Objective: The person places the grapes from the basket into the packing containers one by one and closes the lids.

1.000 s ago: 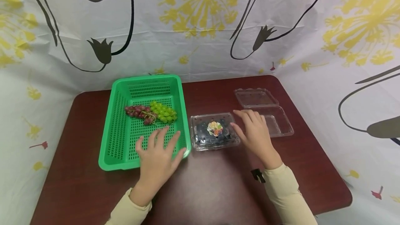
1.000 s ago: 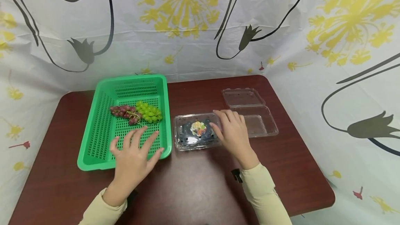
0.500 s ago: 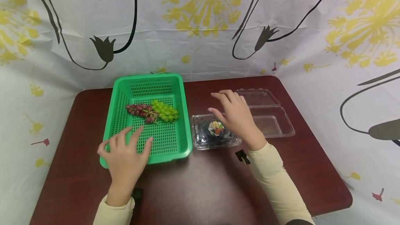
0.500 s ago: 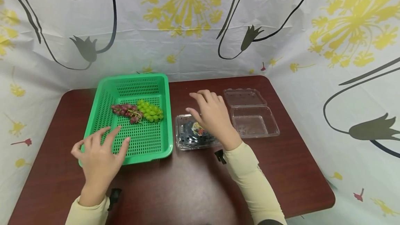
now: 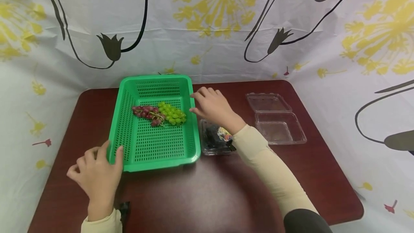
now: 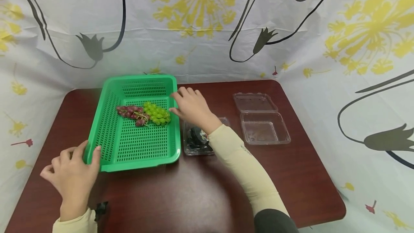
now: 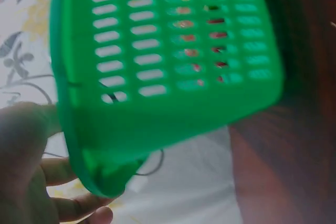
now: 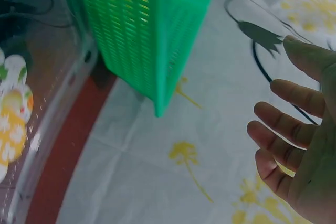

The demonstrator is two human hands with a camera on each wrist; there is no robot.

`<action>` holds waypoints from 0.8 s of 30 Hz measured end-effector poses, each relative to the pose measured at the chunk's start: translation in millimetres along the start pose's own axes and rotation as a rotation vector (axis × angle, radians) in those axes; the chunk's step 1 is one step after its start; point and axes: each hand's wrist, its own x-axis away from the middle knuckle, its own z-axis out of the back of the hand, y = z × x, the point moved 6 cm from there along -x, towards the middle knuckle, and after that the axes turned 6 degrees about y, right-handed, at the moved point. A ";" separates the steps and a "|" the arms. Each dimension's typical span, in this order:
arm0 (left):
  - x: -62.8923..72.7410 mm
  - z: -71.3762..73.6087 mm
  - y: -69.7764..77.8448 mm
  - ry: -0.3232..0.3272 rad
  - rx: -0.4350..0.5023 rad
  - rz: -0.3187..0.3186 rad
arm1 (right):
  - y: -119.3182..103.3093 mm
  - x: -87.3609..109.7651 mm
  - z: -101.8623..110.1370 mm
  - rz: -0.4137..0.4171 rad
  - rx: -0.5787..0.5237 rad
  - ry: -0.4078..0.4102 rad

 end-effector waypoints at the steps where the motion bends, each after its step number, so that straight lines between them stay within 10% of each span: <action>1: 1.0 -1.1 -3.6 -0.015 0.004 0.028 | -1.2 -3.9 -6.6 -0.004 0.003 -0.040; 7: 6.7 -7.6 -19.3 -0.149 0.003 0.197 | -7.9 -16.8 -46.1 0.008 0.043 -0.220; 16: 12.2 -14.4 -31.8 -0.238 0.011 0.311 | -21.2 -24.5 -78.9 0.140 0.223 -0.113; 24: 15.1 -20.5 -38.1 -0.262 0.045 0.349 | -21.6 -35.5 -99.6 0.050 0.266 -0.212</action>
